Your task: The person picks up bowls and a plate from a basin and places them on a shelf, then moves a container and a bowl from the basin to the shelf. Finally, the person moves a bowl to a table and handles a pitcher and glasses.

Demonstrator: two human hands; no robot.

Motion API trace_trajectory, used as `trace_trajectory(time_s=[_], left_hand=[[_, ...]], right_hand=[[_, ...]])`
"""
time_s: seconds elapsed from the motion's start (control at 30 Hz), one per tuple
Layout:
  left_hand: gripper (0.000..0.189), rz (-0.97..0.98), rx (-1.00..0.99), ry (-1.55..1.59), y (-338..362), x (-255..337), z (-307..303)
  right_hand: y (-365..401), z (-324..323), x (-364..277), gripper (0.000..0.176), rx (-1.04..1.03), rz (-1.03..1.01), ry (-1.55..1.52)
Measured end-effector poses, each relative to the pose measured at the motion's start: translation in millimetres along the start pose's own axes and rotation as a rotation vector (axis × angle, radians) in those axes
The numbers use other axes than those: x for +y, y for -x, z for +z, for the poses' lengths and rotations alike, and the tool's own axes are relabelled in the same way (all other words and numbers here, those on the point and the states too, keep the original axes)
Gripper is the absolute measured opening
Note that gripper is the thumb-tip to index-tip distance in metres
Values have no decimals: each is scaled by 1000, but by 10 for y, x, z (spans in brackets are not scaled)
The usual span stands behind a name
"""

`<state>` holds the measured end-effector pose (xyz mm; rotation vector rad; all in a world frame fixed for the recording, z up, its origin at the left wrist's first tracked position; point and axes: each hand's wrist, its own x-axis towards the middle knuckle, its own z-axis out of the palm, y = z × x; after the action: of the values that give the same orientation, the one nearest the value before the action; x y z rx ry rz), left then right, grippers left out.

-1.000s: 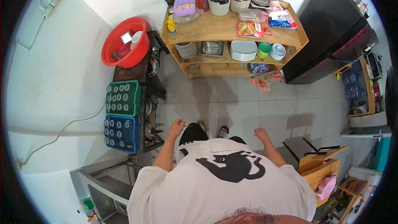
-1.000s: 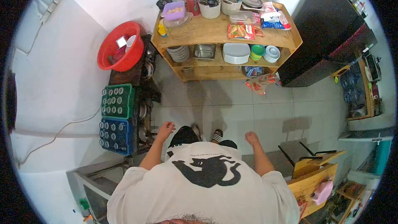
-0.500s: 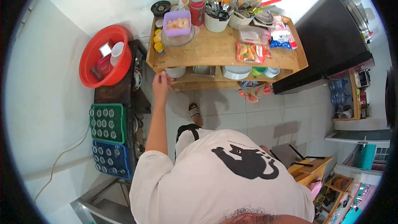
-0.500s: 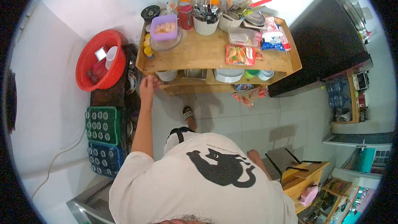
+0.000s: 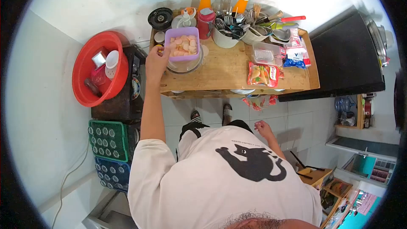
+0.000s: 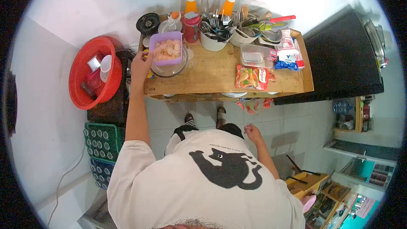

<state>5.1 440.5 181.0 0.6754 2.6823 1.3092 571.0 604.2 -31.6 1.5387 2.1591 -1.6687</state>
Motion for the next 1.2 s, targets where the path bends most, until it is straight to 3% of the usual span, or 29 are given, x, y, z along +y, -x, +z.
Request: trace_trajectory(time_s=[0.07,0.13,0.2,0.27,0.4,0.5,0.57,0.67,0.8,0.9,0.97,1.1,1.2], left_hand=[[38,-35,-69,33,-25,38,-8],[35,4,-53,-5,27,147,-72],[33,64,-51,-54,49,238,-101],[29,-17,-39,132,77,323,-106],[25,24,32,-50,188,455,-254],[22,-90,-14,109,468,757,-410],[20,-69,-44,65,615,752,-399],[19,-39,-53,95,908,819,-108],[21,19,-262,83,1198,953,430],[22,93,-345,58,1285,712,1007],[21,65,-349,77,1280,619,1285],[22,33,-272,108,1217,431,1640],[23,33,-230,103,1170,270,1791]], right_hand=[[-212,-138,76,24,-58,44,1],[-405,-265,41,23,-127,36,299],[-650,-400,-34,22,-165,1,324],[-943,-500,113,22,-135,-57,230],[-1188,-531,-202,22,-94,6,293],[-1324,-507,-235,22,-121,-125,328],[-1373,-484,-344,21,-355,-264,616],[-1198,-396,-502,22,-233,-195,387],[-1082,-415,-589,24,-247,-174,449],[-1017,-457,-593,24,-253,-164,480],[-987,-481,-574,25,-269,-17,457],[-908,-507,-400,20,-190,-85,360],[-779,-490,-463,23,-181,-22,428]])
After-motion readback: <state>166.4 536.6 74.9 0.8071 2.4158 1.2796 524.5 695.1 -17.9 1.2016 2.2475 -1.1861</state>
